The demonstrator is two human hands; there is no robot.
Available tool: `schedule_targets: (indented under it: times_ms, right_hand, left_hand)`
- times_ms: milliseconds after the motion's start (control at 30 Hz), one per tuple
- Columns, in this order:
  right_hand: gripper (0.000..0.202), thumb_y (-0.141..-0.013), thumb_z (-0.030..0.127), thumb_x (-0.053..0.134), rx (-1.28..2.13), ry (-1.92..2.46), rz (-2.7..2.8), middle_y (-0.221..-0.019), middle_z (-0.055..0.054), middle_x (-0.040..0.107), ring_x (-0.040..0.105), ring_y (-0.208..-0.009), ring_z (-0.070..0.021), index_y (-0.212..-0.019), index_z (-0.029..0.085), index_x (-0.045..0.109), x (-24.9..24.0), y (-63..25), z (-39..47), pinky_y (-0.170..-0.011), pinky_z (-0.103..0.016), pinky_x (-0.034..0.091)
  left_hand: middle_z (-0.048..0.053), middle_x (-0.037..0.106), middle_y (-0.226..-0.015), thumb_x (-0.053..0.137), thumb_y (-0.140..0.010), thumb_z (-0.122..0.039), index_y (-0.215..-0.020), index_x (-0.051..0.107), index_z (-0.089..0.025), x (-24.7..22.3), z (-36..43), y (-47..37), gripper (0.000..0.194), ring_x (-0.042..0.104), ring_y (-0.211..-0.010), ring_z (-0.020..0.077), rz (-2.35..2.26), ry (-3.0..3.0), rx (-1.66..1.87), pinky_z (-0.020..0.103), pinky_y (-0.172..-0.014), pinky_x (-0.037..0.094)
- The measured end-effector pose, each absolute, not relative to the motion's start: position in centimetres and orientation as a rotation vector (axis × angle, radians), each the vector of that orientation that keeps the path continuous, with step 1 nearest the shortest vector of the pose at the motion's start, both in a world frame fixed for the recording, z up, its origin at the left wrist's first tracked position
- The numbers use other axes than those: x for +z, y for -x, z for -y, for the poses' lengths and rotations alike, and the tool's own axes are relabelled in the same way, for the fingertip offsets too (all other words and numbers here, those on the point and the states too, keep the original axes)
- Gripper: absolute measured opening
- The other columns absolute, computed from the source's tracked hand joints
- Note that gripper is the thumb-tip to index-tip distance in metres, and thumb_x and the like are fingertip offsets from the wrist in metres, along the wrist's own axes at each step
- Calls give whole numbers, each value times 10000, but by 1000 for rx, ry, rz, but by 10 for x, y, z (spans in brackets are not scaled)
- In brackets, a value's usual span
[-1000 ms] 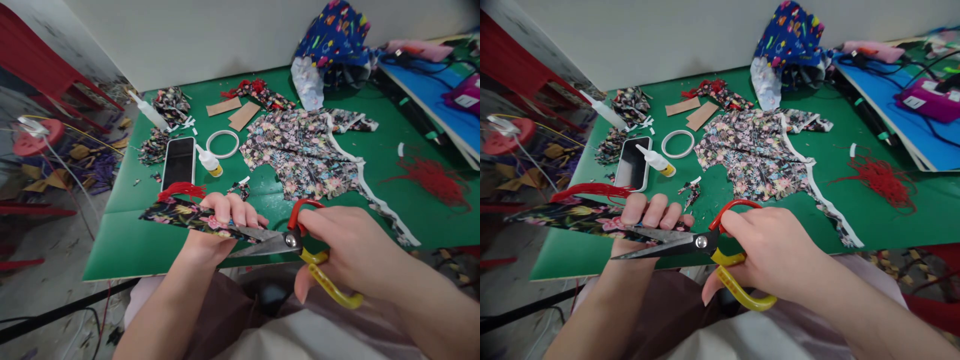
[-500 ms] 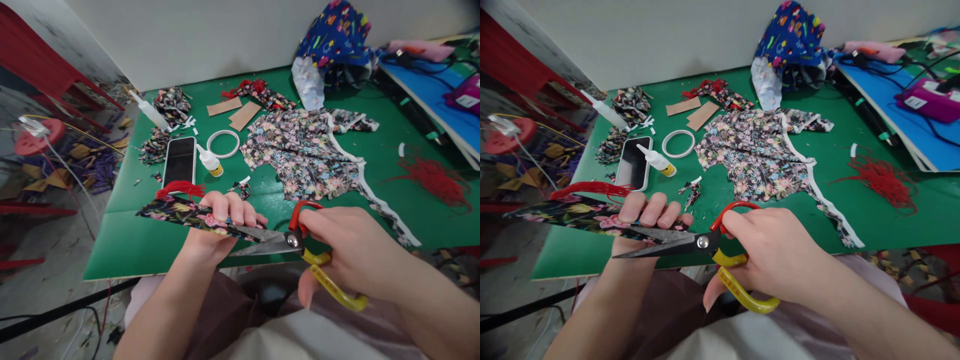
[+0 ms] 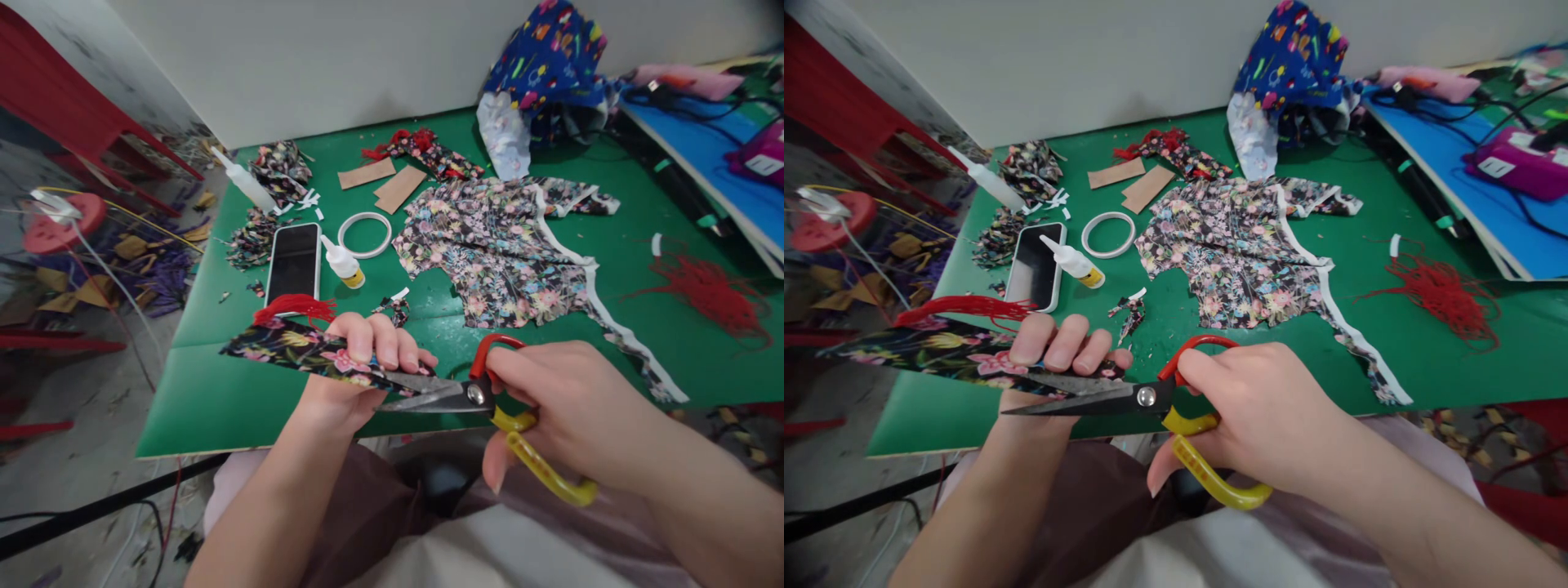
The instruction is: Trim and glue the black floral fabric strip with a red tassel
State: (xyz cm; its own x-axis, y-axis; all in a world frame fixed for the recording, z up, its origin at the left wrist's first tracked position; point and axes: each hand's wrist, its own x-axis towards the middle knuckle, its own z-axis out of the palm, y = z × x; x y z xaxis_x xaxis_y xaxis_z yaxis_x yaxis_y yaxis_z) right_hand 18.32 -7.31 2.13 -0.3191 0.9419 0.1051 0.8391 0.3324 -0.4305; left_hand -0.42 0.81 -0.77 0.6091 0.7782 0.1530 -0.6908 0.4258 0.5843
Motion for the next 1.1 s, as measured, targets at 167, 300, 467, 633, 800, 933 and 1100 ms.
schedule_targets:
  times_ms: [167, 300, 467, 633, 800, 933, 1100]
  right_hand:
    - [605, -613, 734, 602, 462, 1580, 2255, -520, 105, 255, 265, -460, -67, -650, 223, 280, 21, -183, 73, -469, -228, 196]
    - [622, -575, 709, 653, 458, 1562, 2245, -525, 104, 242, 259, -464, -65, -643, 224, 270, 20, -184, 74, -464, -230, 187]
    - [581, -639, 682, 634, 454, 1544, 2225, -500, 100, 266, 257, -448, -68, -624, 221, 280, 18, -184, 74, -454, -246, 182]
    - [482, -767, 594, 568, 503, 1533, 2226, -480, 81, 391, 291, -435, -69, -608, 217, 313, 16, -184, 75, -451, -251, 195]
    - [447, -757, 549, 609, 473, 1516, 2246, -479, 74, 433, 331, -435, -73, -608, 212, 356, 16, -185, 74, -456, -243, 208]
    - [341, -753, 352, 638, 541, 1530, 2237, -535, 71, 470, 347, -455, -73, -633, 211, 352, 16, -185, 74, -470, -232, 215]
    - [307, -647, 226, 659, 649, 1535, 2220, -623, 75, 438, 361, -530, -90, -750, 224, 369, 23, -187, 73, -486, -216, 225]
  left_hand:
    - [-71, 697, -686, 697, -767, -192, -643, 637, -207, -7, -8, 4, 139, 663, -681, 84, -150, -663, 917, 290, -751, 594]
    - [-70, 698, -687, 693, -772, -199, -645, 642, -204, -6, -8, 4, 137, 663, -680, 82, -150, -662, 918, 287, -749, 596]
    - [-71, 695, -673, 701, -763, -190, -634, 641, -205, -6, -9, 4, 143, 663, -671, 83, -151, -663, 916, 288, -745, 596]
    - [-71, 696, -673, 714, -752, -200, -640, 646, -203, -6, -9, 4, 130, 663, -670, 84, -141, -659, 912, 284, -740, 596]
    - [-69, 694, -683, 690, -774, -192, -649, 652, -204, -6, -8, 4, 131, 662, -682, 85, -139, -656, 912, 293, -753, 595]
    - [-70, 692, -668, 698, -766, -195, -634, 645, -204, -5, -8, 4, 142, 664, -674, 88, -148, -655, 914, 292, -738, 596]
    - [-80, 679, -665, 690, -772, -179, -628, 635, -209, -5, -6, 6, 157, 648, -666, 76, -201, -647, 922, 279, -742, 590]
